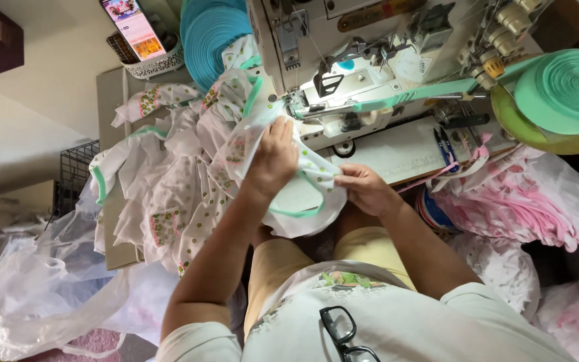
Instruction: Sorting and unfolding patterned fabric pieces on a sewing machine table
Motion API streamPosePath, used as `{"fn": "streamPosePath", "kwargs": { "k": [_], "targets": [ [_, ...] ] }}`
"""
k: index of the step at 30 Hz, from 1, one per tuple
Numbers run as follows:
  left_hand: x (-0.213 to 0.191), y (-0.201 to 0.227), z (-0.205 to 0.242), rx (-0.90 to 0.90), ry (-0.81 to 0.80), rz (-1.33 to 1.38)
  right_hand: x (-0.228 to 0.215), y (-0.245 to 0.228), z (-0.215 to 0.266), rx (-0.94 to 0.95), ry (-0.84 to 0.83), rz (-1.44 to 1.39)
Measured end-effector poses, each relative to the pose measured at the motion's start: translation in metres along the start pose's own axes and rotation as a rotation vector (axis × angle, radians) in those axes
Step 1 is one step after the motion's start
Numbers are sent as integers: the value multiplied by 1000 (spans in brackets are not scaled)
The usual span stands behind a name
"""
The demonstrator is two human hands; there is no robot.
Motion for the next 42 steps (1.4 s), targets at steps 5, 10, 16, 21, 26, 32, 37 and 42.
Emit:
{"fn": "streamPosePath", "kwargs": {
  "k": [5, 10, 16, 21, 26, 32, 37, 42],
  "targets": [
    [8, 9, -21, -166, 16, -28, -57, 12, -17, 12, 191, -140],
    [-18, -9, -1, -164, 398, 338, -52, 21, -22, 20, 286, -146],
    [70, 51, 73, -909, 106, 1826, -41, 39, -17, 78, 261, -191],
    [-37, 14, 24, -465, -12, 605, -40, 57, -29, 37, 260, -140],
    [16, -43, 8, -413, -170, 254, -40, 80, -39, 11, 245, -77],
    [48, -107, -34, -474, -226, 235, -1, 30, -36, -71, 264, 65],
    [84, -148, -36, -580, -423, 326, 8, 2, -40, -61, 258, 95],
    [-59, 23, 11, -284, 481, 22, -8, 1, -38, 9, 169, 80]
  ]
}}
Point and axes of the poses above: each hand's wrist, its own z-axis away from the middle knuckle, its own x-axis out of the palm, y = z × x, the point moved 6 cm from there along -z, towards the middle knuckle, and after that the axes turned 10 degrees about x, right-handed, at the moved point
